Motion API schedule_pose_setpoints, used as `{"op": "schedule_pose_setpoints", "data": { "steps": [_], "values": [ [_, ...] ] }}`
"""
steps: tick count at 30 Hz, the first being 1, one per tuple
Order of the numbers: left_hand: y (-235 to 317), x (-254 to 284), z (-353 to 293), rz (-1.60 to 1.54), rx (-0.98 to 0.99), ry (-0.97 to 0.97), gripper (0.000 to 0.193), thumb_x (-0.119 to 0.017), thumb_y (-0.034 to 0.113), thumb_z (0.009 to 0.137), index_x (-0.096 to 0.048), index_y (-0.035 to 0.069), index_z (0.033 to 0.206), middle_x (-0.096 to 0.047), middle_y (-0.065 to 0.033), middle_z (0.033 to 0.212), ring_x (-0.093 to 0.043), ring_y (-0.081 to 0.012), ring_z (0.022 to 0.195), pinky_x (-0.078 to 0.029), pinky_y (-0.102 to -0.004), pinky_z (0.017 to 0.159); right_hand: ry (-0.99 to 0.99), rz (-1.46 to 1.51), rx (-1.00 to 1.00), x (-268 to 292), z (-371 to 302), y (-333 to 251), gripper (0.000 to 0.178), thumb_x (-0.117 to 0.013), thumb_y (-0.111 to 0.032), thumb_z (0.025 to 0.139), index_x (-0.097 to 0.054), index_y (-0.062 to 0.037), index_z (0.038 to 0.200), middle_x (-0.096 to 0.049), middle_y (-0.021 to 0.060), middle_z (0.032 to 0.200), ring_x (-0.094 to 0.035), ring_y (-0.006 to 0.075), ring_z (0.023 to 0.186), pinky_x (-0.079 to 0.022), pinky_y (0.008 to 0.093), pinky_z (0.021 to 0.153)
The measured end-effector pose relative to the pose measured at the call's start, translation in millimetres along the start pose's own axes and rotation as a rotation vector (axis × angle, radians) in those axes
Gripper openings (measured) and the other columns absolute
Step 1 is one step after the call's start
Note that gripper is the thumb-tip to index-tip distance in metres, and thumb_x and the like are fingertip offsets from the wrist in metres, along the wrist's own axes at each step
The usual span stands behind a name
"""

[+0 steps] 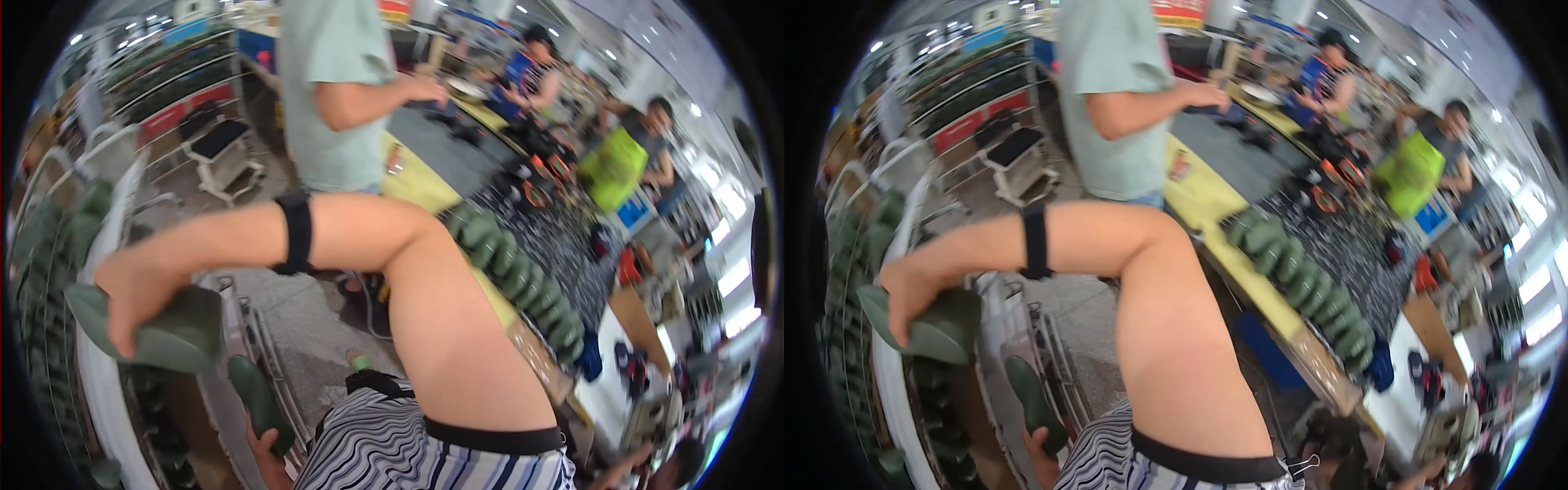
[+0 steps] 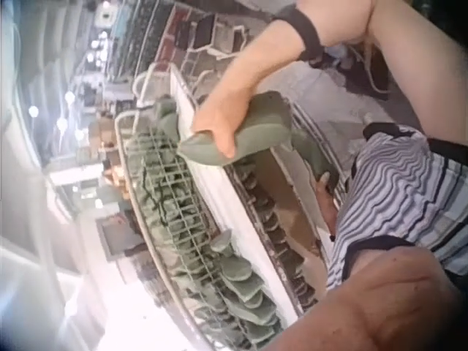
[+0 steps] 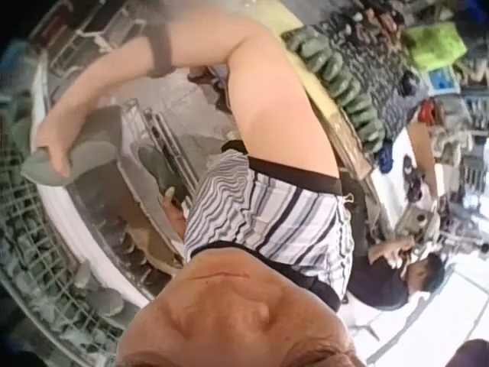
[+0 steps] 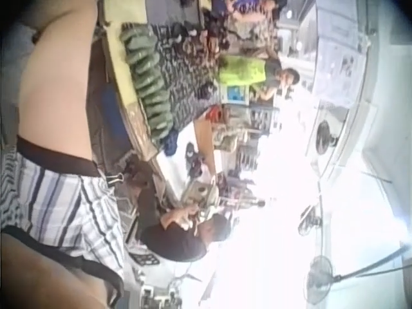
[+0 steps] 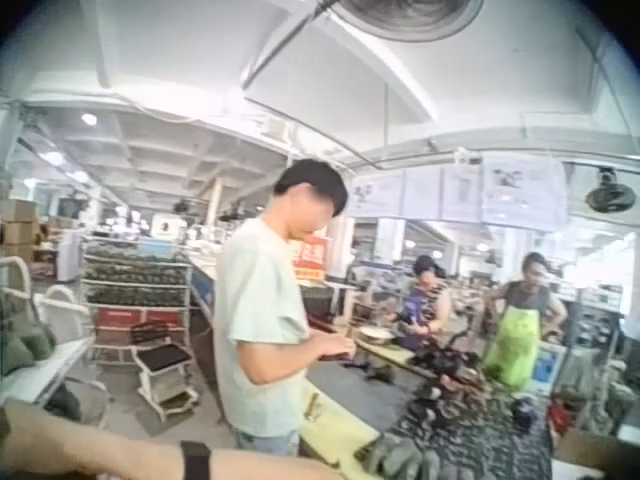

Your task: Transfer shoe lasts between a workstation and a storage cart while other workers assemble shoe components.

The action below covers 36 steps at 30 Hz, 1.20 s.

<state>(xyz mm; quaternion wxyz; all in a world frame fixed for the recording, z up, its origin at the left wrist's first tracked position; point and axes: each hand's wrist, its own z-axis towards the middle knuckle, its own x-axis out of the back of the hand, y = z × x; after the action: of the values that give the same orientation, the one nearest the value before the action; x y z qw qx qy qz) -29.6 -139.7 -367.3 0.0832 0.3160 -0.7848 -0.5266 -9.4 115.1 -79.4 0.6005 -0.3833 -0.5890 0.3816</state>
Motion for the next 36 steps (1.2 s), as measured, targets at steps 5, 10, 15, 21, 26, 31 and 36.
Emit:
{"op": "schedule_pose_setpoints", "data": {
  "steps": [5,10,15,21,26,31,36],
  "values": [
    [10.8,-52.2,18.3,0.036,0.027,-0.078,0.062,-0.062,0.028,0.061,-0.046,-0.002,0.113,-0.053,-0.0116,0.093,-0.053,-0.0218,0.081,-0.043,-0.0323,0.068,0.276,0.268,-0.196,-29.2,-160.5,119.4,0.046,-0.070,-0.017,0.059,-0.053,0.0070,0.095,-0.060,0.0143,0.087,-0.059,0.0201,0.079,-0.047,0.0311,0.066],
    [-4.1,-90.1,39.1,0.110,0.088,-0.433,0.064,-0.062,0.026,0.059,-0.046,-0.004,0.113,-0.054,-0.0107,0.089,-0.053,-0.0210,0.080,-0.043,-0.0299,0.068,0.761,0.545,-0.565,-51.8,-302.3,157.9,0.049,-0.065,-0.023,0.067,-0.049,0.0069,0.103,-0.055,0.0160,0.095,-0.056,0.0206,0.083,-0.047,0.0313,0.069],
    [-22.8,-223.5,34.8,0.243,0.217,-0.561,0.067,-0.062,0.023,0.059,-0.044,-0.005,0.117,-0.055,-0.0113,0.096,-0.053,-0.0204,0.087,-0.042,-0.0288,0.073,1.037,0.521,-0.666,-45.5,-455.5,182.8,0.051,-0.064,-0.027,0.069,-0.049,0.0065,0.104,-0.056,0.0129,0.093,-0.054,0.0189,0.083,-0.045,0.0308,0.070],
    [-53.6,-429.6,23.2,0.325,0.337,-1.078,0.070,-0.059,0.015,0.065,-0.035,-0.004,0.128,-0.052,-0.0137,0.110,-0.050,-0.0202,0.098,-0.041,-0.0290,0.082,1.267,0.127,-0.999,-45.5,-644.6,204.2,0.057,-0.064,-0.035,0.068,-0.050,0.0115,0.099,-0.056,0.0220,0.096,-0.056,0.0255,0.088,-0.044,0.0330,0.076],
    [-94.7,-593.3,15.5,0.585,0.277,-1.192,0.079,-0.064,0.028,0.066,-0.031,-0.006,0.129,-0.043,-0.0194,0.124,-0.045,-0.0240,0.112,-0.038,-0.0308,0.091,1.173,-0.364,-1.365,-44.1,-767.8,257.9,0.061,-0.060,-0.038,0.069,-0.047,0.0052,0.110,-0.054,0.0270,0.104,-0.053,0.0396,0.096,-0.042,0.0399,0.084],
    [-130.2,-704.4,-7.8,1.415,-0.373,-1.305,0.062,-0.058,0.043,0.063,-0.058,-0.007,0.099,-0.059,-0.0258,0.094,-0.060,-0.0364,0.085,-0.049,-0.0421,0.073,0.860,-0.270,-1.393,-62.7,-825.2,305.3,0.060,-0.060,-0.038,0.070,-0.047,0.0039,0.110,-0.057,0.0281,0.098,-0.055,0.0402,0.095,-0.044,0.0421,0.082],
    [-170.1,-736.7,-32.0,1.361,-0.755,-1.278,0.033,-0.057,0.028,0.065,-0.064,-0.003,0.070,-0.062,-0.0203,0.072,-0.060,-0.0371,0.071,-0.049,-0.0411,0.062,1.067,-0.158,-1.226,-60.4,-810.7,252.5,0.041,-0.055,-0.029,0.082,-0.052,0.0049,0.104,-0.059,0.0211,0.094,-0.057,0.0356,0.082,-0.044,0.0415,0.074]
  ]
}}
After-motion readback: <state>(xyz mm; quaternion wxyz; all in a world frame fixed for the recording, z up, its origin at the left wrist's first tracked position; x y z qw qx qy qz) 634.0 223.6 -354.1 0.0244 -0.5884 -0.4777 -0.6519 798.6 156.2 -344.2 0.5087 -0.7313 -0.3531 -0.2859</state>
